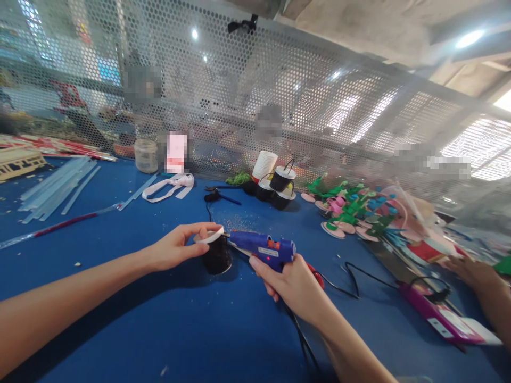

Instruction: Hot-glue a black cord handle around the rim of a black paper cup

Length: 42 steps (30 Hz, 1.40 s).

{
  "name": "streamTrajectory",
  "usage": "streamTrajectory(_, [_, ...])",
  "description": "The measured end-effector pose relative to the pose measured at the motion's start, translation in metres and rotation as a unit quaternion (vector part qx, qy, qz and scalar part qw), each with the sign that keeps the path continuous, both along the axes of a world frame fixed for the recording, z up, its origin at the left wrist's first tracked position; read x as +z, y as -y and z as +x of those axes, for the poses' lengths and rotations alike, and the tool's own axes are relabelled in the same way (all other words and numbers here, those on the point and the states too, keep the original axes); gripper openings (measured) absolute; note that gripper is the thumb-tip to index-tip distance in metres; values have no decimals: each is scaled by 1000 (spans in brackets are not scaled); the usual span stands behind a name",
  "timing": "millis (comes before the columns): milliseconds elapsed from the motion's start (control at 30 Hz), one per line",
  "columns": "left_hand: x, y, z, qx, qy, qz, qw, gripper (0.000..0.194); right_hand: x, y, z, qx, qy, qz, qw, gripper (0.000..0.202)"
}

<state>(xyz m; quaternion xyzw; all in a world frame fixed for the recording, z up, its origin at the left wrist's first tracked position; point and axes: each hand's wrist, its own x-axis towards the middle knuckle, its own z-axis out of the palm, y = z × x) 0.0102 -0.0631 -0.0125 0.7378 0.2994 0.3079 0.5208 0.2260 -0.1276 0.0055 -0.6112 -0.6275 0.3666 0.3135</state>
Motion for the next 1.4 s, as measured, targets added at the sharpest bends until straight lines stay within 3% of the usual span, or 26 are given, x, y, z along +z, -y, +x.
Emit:
streamTrajectory(333, [3, 1, 2, 16, -19, 5, 1000, 23, 0, 7, -8, -18, -12, -16, 1000, 26])
streamTrajectory(900, [2, 2, 1, 22, -33, 20, 999, 21, -1, 10, -13, 26, -31, 3, 999, 21])
streamTrajectory(1067, [3, 1, 1, 13, -32, 21, 999, 20, -1, 8, -11, 15, -49, -24, 998, 23])
streamTrajectory(1400, [0, -1, -2, -1, -15, 13, 1000, 23, 4, -3, 0, 11, -1, -9, 1000, 28])
